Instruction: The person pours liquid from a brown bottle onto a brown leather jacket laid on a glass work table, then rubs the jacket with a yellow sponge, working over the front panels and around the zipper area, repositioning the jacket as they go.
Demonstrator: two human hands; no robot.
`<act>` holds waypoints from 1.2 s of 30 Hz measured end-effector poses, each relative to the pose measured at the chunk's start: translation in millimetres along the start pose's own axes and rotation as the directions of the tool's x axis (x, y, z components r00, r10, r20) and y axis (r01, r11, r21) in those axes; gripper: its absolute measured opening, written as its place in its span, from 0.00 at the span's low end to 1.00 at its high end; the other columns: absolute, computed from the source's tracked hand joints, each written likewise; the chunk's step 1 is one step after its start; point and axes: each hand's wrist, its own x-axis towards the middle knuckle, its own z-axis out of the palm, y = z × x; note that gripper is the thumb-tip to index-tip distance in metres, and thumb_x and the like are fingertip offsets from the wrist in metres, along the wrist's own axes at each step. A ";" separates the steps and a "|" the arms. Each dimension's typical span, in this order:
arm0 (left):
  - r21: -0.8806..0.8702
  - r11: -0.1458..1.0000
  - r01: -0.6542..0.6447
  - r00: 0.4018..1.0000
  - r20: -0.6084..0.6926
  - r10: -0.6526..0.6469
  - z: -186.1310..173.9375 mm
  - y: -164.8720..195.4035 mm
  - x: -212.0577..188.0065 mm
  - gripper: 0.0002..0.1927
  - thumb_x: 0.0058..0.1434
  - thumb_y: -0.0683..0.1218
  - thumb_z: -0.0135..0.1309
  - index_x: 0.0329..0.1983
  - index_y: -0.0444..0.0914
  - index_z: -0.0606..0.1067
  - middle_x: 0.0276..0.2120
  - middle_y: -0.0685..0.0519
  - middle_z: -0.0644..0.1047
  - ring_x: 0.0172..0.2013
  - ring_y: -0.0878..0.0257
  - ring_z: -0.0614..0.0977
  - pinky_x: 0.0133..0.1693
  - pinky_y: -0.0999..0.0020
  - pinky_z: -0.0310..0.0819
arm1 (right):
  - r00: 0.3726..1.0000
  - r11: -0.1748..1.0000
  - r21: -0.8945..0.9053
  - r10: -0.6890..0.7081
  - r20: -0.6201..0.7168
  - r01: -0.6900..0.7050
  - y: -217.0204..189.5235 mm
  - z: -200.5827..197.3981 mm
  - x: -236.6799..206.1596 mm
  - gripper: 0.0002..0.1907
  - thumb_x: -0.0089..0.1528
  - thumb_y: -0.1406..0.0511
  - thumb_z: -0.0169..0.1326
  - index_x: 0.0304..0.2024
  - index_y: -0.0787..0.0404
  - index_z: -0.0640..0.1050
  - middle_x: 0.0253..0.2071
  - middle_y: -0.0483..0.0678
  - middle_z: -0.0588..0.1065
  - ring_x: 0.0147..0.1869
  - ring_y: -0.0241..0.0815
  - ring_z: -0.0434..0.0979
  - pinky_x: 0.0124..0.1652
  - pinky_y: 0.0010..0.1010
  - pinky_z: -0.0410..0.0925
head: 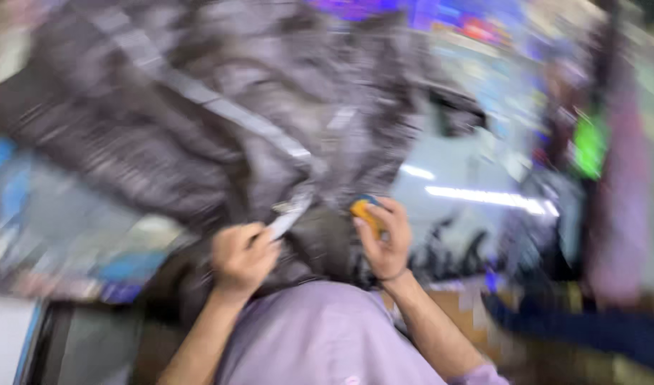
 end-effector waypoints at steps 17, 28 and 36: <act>0.247 0.963 -0.106 0.987 -0.091 0.132 31.9 -95.2 -47.7 0.22 0.58 0.51 0.62 0.50 0.33 0.74 0.36 0.41 0.76 0.35 0.42 0.77 0.38 0.49 0.70 | 0.738 0.476 -0.577 0.543 -0.401 -0.664 297.5 -248.1 -92.0 0.11 0.60 0.58 0.63 0.45 0.48 0.82 0.43 0.50 0.77 0.51 0.56 0.77 0.48 0.47 0.68; 0.191 0.978 -0.086 0.961 -0.244 0.132 47.8 -84.3 -21.8 0.27 0.57 0.50 0.58 0.50 0.23 0.73 0.38 0.37 0.72 0.34 0.41 0.73 0.38 0.51 0.69 | 0.709 0.426 -0.593 0.584 -0.396 -0.683 355.9 -250.0 -41.3 0.10 0.59 0.56 0.63 0.43 0.45 0.81 0.44 0.47 0.76 0.51 0.54 0.77 0.45 0.49 0.66; 0.426 0.903 -0.050 0.995 -0.053 0.080 26.7 -75.8 -24.1 0.25 0.61 0.54 0.61 0.48 0.28 0.72 0.36 0.40 0.71 0.35 0.44 0.72 0.42 0.51 0.69 | 0.821 0.480 -0.678 0.440 -0.363 -0.557 354.0 -241.8 -65.1 0.10 0.59 0.58 0.61 0.44 0.47 0.82 0.43 0.45 0.76 0.48 0.52 0.78 0.40 0.50 0.65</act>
